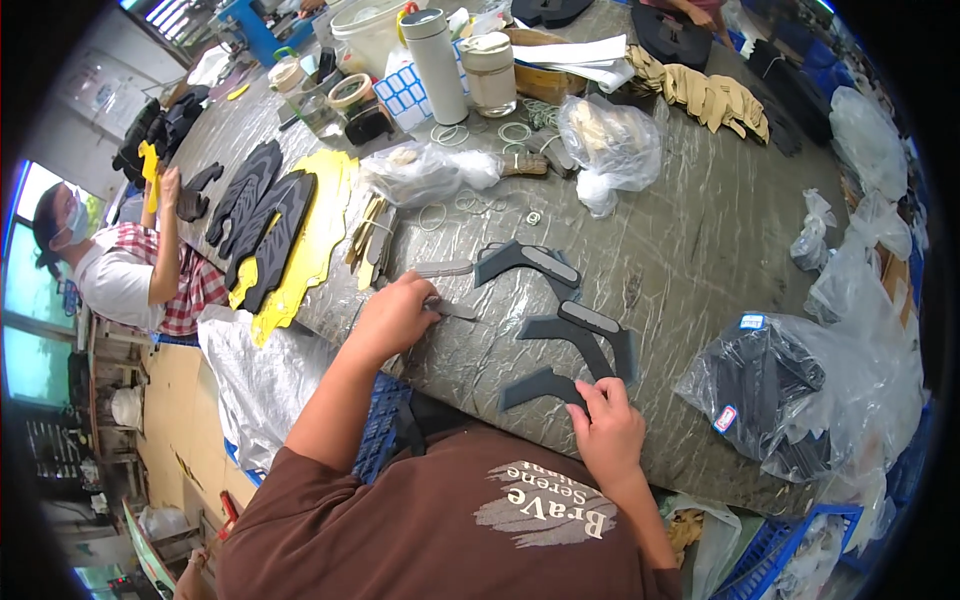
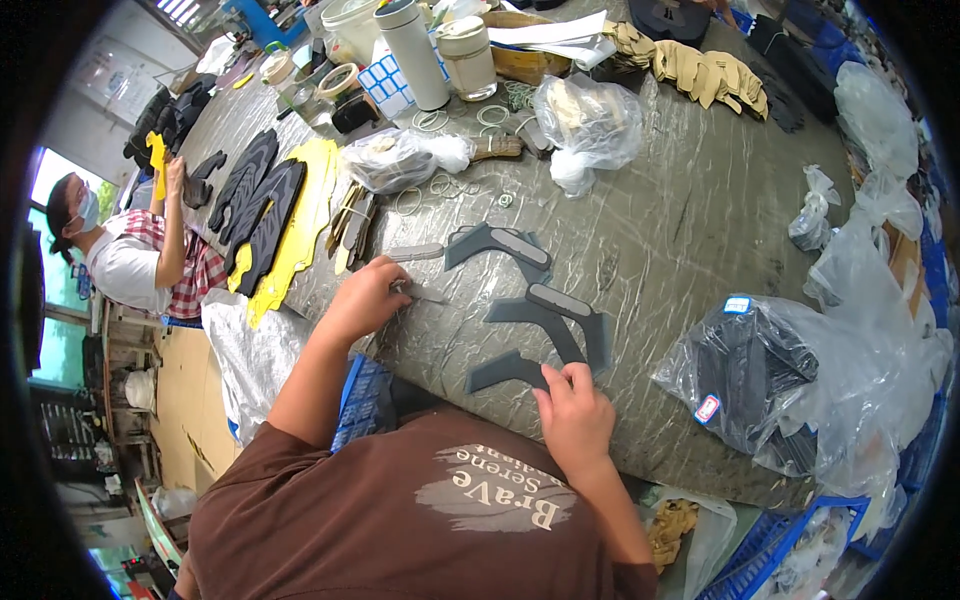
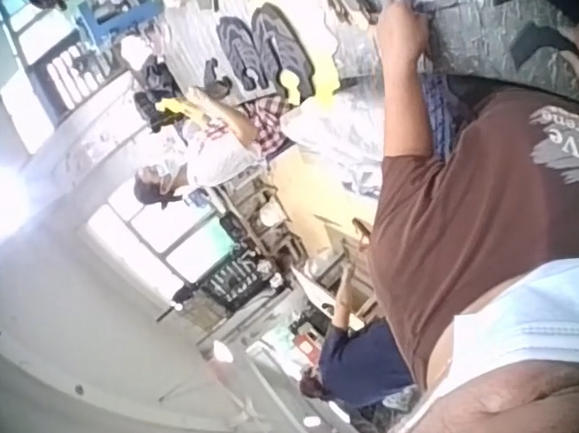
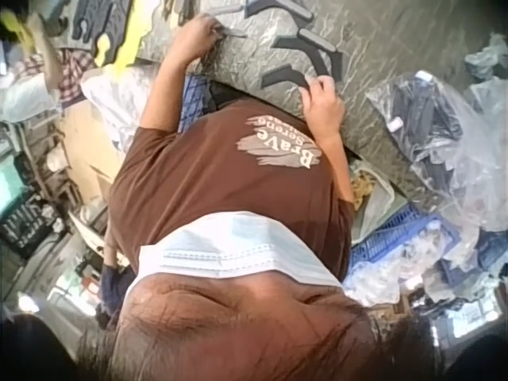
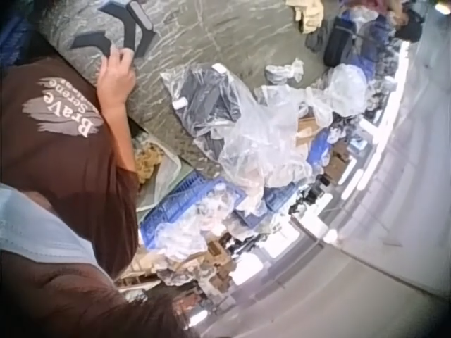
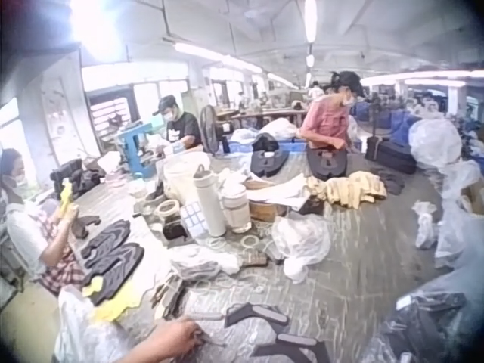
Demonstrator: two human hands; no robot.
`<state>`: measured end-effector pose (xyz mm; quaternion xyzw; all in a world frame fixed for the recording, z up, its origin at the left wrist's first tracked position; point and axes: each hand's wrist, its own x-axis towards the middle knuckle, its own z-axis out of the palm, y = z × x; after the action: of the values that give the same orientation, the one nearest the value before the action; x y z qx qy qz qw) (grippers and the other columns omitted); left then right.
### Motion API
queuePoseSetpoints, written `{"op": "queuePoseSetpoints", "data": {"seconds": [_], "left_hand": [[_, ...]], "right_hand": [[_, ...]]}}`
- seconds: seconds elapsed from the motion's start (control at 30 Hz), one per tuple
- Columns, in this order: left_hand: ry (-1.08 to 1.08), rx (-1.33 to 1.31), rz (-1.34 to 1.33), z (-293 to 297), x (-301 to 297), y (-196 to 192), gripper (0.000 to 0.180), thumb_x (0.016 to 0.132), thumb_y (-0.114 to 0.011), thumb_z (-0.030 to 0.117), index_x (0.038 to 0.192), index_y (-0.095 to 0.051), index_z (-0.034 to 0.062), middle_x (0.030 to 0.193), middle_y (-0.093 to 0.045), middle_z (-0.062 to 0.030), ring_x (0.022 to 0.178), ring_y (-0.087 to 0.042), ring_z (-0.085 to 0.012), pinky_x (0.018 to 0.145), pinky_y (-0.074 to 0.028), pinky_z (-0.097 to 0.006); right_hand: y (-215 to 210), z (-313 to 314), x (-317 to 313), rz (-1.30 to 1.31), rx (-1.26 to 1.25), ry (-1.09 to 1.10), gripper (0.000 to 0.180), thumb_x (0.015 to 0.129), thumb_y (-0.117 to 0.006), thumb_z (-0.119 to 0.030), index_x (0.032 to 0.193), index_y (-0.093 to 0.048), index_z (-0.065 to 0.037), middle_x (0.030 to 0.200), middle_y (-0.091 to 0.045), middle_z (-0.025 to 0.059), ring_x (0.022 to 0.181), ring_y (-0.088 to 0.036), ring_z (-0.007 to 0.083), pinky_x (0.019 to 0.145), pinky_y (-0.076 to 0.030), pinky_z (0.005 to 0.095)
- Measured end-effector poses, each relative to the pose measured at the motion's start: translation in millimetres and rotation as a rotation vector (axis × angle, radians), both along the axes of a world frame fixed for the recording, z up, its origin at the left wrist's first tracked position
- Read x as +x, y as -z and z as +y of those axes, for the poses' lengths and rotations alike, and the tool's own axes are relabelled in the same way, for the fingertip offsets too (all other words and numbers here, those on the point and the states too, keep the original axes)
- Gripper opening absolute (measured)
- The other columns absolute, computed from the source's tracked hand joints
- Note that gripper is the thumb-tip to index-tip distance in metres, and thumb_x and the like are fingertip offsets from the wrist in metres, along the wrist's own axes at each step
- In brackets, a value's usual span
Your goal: Sorting and bagging various black shoe components in a manufacturing facility.
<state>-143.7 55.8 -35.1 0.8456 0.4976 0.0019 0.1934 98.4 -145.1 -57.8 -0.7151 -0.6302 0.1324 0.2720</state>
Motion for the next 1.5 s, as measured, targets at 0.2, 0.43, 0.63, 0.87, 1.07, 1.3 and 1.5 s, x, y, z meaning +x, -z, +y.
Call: {"op": "queuePoseSetpoints", "data": {"seconds": [0.2, 0.43, 0.63, 0.87, 1.07, 1.3, 1.5], "left_hand": [[-0.108, -0.003, -0.215, 6, -9, 24, 0.015, 0.073, -0.064, 0.010, 0.086, -0.063, 0.0026, 0.094, -0.060, -0.0154, 0.088, -0.059, -0.0316, 0.076, -0.047, -0.039], [-0.087, 0.048, -0.138, -4, -5, 19, 0.013, 0.080, -0.059, 0.014, 0.087, -0.060, 0.0033, 0.092, -0.058, -0.0158, 0.086, -0.057, -0.0366, 0.073, -0.046, -0.042], [-0.101, -0.047, -0.509, -33, 10, 5, 0.006, 0.081, -0.058, 0.003, 0.087, -0.057, 0.0013, 0.083, -0.059, -0.0148, 0.078, -0.060, -0.0299, 0.069, -0.047, -0.035], [0.189, -0.563, -0.533, -64, 83, 2, 0.006, 0.078, -0.062, 0.002, 0.084, -0.062, 0.0008, 0.080, -0.063, -0.0081, 0.075, -0.058, -0.0158, 0.069, -0.046, -0.029], [0.525, -0.499, -0.329, -50, 108, 7, 0.013, 0.076, -0.063, 0.012, 0.085, -0.062, 0.0026, 0.079, -0.062, -0.0168, 0.075, -0.060, -0.0342, 0.065, -0.046, -0.038], [0.600, -0.498, -0.251, -48, 122, 10, 0.012, 0.076, -0.061, 0.013, 0.084, -0.063, 0.0031, 0.079, -0.062, -0.0171, 0.075, -0.060, -0.0353, 0.066, -0.046, -0.039], [0.568, -0.517, -0.212, -49, 124, 11, 0.012, 0.076, -0.061, 0.012, 0.083, -0.063, 0.0028, 0.078, -0.063, -0.0172, 0.075, -0.060, -0.0350, 0.065, -0.046, -0.039]], "right_hand": [[-4, -1, -1, 0.043, 0.073, 0.038, 0.023, 0.071, -0.070, -0.013, 0.093, -0.064, -0.007, 0.085, -0.052, 0.0048, 0.062, -0.058, 0.0244, 0.054, -0.046, 0.0361], [9, -21, 4, -0.021, 0.139, 0.050, 0.020, 0.070, -0.070, -0.010, 0.088, -0.064, -0.007, 0.081, -0.054, 0.0047, 0.062, -0.058, 0.0237, 0.054, -0.046, 0.0351], [16, -36, 7, -0.093, 0.228, -0.010, 0.017, 0.068, -0.069, -0.007, 0.085, -0.066, -0.008, 0.083, -0.058, 0.0042, 0.060, -0.057, 0.0235, 0.053, -0.044, 0.0347], [19, -46, 5, -0.177, 0.257, -0.003, 0.019, 0.070, -0.066, -0.011, 0.089, -0.065, -0.008, 0.087, -0.059, 0.0017, 0.063, -0.058, 0.0174, 0.054, -0.044, 0.0310], [22, -51, 6, -0.149, 0.257, 0.017, 0.021, 0.070, -0.068, -0.013, 0.091, -0.065, -0.011, 0.087, -0.057, 0.0006, 0.061, -0.057, 0.0170, 0.052, -0.042, 0.0306], [23, -51, 8, -0.147, 0.268, 0.028, 0.018, 0.070, -0.068, -0.013, 0.087, -0.065, -0.012, 0.081, -0.055, -0.0005, 0.058, -0.055, 0.0160, 0.050, -0.041, 0.0303], [23, -50, 8, -0.160, 0.262, 0.023, 0.016, 0.071, -0.067, -0.013, 0.087, -0.065, -0.011, 0.080, -0.054, 0.0001, 0.057, -0.055, 0.0159, 0.050, -0.041, 0.0303]]}}
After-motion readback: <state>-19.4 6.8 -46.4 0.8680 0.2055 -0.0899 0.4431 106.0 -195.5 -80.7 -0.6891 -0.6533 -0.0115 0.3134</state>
